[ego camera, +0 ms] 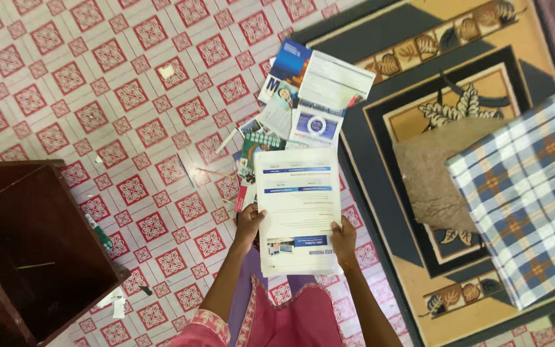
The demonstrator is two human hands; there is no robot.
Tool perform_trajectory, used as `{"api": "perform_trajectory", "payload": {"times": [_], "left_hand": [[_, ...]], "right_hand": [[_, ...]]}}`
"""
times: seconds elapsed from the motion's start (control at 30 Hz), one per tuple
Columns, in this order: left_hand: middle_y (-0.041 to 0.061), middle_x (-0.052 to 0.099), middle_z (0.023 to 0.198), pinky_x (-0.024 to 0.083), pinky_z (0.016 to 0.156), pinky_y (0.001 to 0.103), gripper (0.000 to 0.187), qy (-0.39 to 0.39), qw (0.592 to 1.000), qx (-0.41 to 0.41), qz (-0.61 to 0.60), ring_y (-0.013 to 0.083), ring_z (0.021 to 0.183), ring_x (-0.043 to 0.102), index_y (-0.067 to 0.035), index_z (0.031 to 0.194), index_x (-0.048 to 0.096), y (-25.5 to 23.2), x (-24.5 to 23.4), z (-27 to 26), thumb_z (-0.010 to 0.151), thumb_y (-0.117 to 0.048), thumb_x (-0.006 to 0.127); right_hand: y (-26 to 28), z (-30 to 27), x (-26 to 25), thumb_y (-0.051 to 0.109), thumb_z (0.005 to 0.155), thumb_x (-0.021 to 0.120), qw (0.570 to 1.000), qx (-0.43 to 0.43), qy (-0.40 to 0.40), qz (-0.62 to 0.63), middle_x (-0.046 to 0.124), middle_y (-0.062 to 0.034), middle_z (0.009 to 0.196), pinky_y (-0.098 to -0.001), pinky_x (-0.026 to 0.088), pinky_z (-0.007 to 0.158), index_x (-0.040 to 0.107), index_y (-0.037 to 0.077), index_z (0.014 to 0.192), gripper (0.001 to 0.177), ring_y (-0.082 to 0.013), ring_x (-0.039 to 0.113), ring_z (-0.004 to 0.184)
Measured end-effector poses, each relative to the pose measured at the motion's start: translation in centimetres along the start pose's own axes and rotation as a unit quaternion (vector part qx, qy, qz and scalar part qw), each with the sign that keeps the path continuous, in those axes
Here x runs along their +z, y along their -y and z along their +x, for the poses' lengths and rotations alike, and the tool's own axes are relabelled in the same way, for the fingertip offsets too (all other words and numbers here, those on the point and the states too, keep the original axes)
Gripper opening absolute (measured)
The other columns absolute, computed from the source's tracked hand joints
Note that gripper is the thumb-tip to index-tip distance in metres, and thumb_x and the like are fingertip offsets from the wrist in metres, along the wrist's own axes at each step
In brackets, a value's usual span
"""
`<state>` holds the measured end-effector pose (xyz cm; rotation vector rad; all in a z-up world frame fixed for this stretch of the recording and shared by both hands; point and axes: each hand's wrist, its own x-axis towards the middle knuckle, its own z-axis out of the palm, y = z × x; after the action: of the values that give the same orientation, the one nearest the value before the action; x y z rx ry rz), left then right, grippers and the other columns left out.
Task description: The person picks up several brochures, pamphlets, and papers from the floor and places them onto a wooden shelf by hand.
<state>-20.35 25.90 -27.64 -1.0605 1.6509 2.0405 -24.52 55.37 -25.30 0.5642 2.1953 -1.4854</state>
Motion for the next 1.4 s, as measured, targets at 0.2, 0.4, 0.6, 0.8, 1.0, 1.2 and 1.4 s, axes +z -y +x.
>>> {"api": "perform_trajectory", "payload": {"times": [0.2,0.4,0.6,0.8,1.0,1.2,1.4], "left_hand": [[0.007,0.075,0.102,0.053,0.073,0.024,0.027,-0.018,0.985,0.163,-0.048,0.008,0.086,0.067,0.001,0.118,0.061,-11.7,3.2,-11.4,0.096,-0.014,0.066],[0.006,0.067,0.084,0.047,0.063,0.027,0.028,-0.163,0.945,0.284,0.002,0.008,0.072,0.057,0.003,0.12,0.06,-17.1,3.8,-21.2,0.099,-0.016,0.064],[0.008,0.057,0.062,0.037,0.05,0.031,0.029,-0.255,0.923,0.278,0.074,0.0108,0.054,0.047,0.001,0.122,0.057,-21.9,-1.4,-30.7,0.101,-0.019,0.055],[0.008,0.065,0.071,0.044,0.052,0.03,0.029,-0.337,0.859,0.377,0.08,0.0096,0.059,0.059,0.001,0.125,0.056,-22.5,-13.1,-36.2,0.105,-0.02,0.055],[0.016,0.065,0.066,0.042,0.053,0.032,0.034,-0.428,0.862,0.269,0.041,0.0142,0.055,0.057,-0.002,0.127,0.059,-22.3,-22.9,-42.0,0.102,-0.024,0.057],[0.015,0.074,0.087,0.05,0.064,0.029,0.037,-0.485,0.795,0.364,-0.029,0.0136,0.072,0.066,0.001,0.134,0.053,-19.9,-30.7,-48.0,0.106,-0.023,0.055],[0.019,0.075,0.099,0.053,0.076,0.031,0.04,-0.542,0.773,0.318,-0.085,0.0166,0.086,0.07,0.0,0.14,0.047,-17.4,-36.8,-52.4,0.106,-0.021,0.05]], "right_hand": [[12.0,-6.2,-6.8,0.006,0.099,0.056,0.994,-0.039,0.058,0.088,0.074,-0.0037,0.094,-0.0265,0.049,0.063,0.067,0.002,0.124,0.028,-0.0072,0.061,0.073],[22.1,-10.8,-8.1,0.011,0.101,0.057,0.991,-0.11,0.08,-0.012,0.076,-0.0106,0.095,-0.0268,0.055,0.069,0.069,-0.002,0.123,0.027,-0.0102,0.067,0.079],[26.2,-16.2,-4.3,0.014,0.101,0.056,0.96,-0.205,0.186,0.044,0.076,-0.0127,0.103,-0.0283,0.056,0.074,0.063,-0.004,0.127,0.033,-0.0121,0.069,0.086],[29.6,-23.0,5.3,0.017,0.104,0.055,0.915,-0.298,0.267,-0.055,0.076,-0.0128,0.106,-0.0298,0.055,0.077,0.06,-0.003,0.131,0.035,-0.016,0.07,0.089],[34.7,-28.6,15.8,0.013,0.105,0.055,0.87,-0.329,0.366,-0.027,0.074,-0.016,0.113,-0.0284,0.054,0.083,0.056,-0.004,0.133,0.033,-0.0144,0.068,0.097],[38.5,-33.6,27.5,0.009,0.103,0.055,0.83,-0.279,0.483,0.011,0.072,-0.0127,0.115,-0.0263,0.055,0.084,0.051,-0.001,0.139,0.038,-0.0134,0.069,0.098],[40.5,-38.7,37.2,0.009,0.102,0.056,0.792,-0.252,0.556,0.001,0.073,-0.0134,0.112,-0.0282,0.056,0.082,0.052,-0.001,0.138,0.038,-0.0144,0.069,0.096]]}}
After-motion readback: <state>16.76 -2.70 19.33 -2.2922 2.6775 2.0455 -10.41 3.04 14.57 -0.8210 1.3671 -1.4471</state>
